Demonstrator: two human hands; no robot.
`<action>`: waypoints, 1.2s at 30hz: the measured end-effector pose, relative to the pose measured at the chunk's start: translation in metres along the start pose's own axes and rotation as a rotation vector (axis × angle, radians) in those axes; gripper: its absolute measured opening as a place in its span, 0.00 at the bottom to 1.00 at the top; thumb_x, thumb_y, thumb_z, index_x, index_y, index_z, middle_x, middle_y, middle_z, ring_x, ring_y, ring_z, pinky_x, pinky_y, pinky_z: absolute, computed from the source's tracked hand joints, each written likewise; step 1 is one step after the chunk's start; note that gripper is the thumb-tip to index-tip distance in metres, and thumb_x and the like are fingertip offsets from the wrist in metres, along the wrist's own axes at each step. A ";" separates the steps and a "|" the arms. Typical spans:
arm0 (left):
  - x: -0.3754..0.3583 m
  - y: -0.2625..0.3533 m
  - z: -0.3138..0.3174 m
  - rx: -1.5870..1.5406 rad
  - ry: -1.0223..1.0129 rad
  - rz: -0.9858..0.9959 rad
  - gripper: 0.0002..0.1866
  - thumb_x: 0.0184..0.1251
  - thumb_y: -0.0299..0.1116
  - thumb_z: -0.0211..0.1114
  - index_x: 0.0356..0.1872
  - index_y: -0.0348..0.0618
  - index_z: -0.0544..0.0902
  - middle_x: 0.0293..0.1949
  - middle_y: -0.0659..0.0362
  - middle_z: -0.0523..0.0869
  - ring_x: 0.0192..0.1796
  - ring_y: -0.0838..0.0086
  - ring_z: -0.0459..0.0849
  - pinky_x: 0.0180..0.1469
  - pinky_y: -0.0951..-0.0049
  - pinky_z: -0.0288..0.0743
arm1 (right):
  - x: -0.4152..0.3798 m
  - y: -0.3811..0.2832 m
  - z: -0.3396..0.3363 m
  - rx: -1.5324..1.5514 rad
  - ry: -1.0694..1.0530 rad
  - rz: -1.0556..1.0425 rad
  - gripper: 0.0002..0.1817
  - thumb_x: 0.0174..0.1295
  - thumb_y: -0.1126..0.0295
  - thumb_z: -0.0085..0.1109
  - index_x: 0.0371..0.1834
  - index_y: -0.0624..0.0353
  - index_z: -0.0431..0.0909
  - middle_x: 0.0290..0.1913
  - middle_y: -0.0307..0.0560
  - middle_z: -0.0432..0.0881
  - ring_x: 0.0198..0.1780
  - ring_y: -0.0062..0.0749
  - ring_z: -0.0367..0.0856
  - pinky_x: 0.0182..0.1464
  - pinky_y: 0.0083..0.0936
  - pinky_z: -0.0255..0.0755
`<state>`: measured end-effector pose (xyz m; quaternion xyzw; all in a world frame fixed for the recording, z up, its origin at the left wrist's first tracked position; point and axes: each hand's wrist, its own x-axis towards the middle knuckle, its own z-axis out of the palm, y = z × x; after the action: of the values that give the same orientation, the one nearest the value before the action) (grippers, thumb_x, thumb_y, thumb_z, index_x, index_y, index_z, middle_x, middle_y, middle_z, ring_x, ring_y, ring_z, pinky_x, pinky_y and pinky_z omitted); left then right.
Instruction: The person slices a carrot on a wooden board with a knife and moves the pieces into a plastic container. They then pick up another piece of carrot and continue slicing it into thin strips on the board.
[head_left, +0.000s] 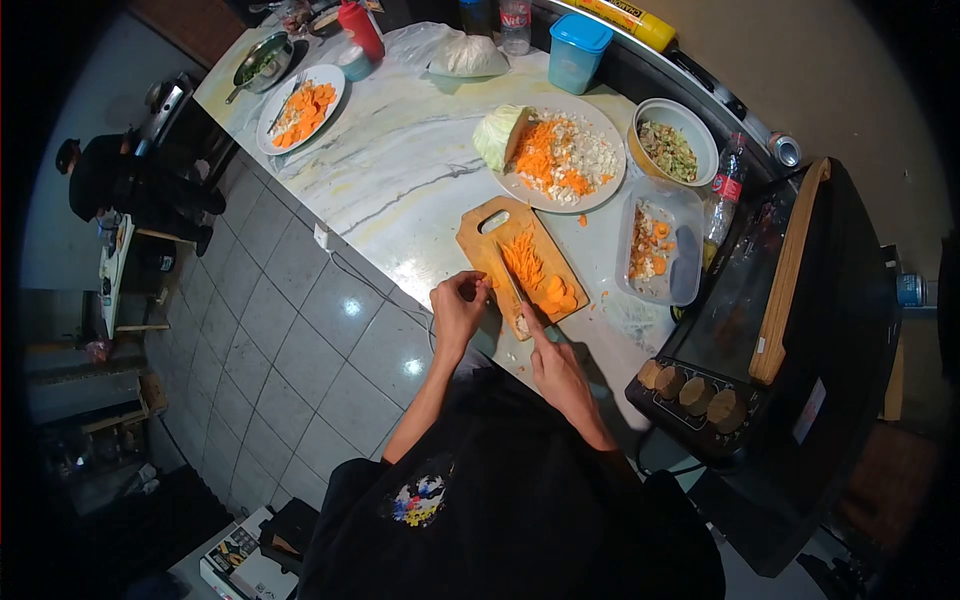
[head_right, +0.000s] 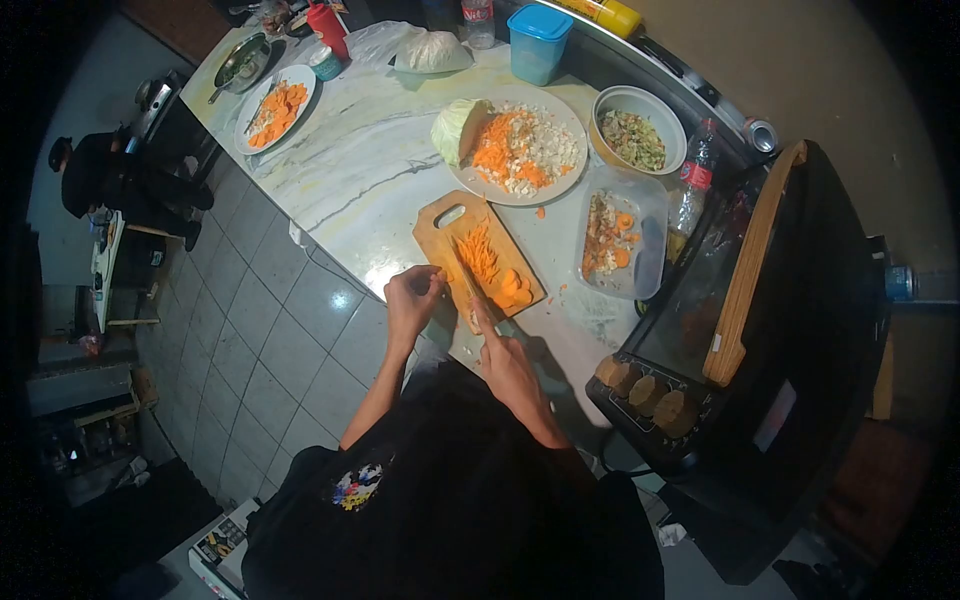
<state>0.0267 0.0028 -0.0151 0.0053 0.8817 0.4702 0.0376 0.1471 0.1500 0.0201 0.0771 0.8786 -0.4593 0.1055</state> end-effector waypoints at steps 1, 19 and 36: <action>0.001 -0.001 0.001 -0.012 0.015 0.016 0.09 0.60 0.27 0.69 0.36 0.29 0.87 0.26 0.51 0.89 0.28 0.73 0.88 0.35 0.74 0.80 | -0.002 0.000 0.000 0.000 0.000 0.000 0.40 0.62 0.81 0.45 0.79 0.44 0.51 0.24 0.70 0.75 0.32 0.66 0.78 0.38 0.53 0.67; -0.004 0.000 0.007 -0.039 0.065 -0.003 0.08 0.59 0.26 0.69 0.36 0.30 0.87 0.28 0.51 0.89 0.30 0.70 0.90 0.37 0.74 0.82 | -0.032 0.006 0.015 -0.026 -0.031 -0.005 0.42 0.63 0.79 0.51 0.80 0.39 0.48 0.28 0.69 0.78 0.35 0.66 0.80 0.36 0.54 0.70; -0.005 0.001 0.006 0.017 0.071 0.066 0.09 0.58 0.25 0.70 0.37 0.28 0.87 0.28 0.48 0.89 0.30 0.67 0.90 0.36 0.73 0.81 | -0.028 -0.003 0.019 -0.200 -0.135 0.053 0.48 0.58 0.85 0.52 0.81 0.47 0.41 0.29 0.68 0.79 0.34 0.66 0.81 0.38 0.54 0.73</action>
<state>0.0322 0.0082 -0.0169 0.0181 0.8857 0.4638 -0.0095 0.1758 0.1321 0.0191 0.0582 0.9086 -0.3707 0.1837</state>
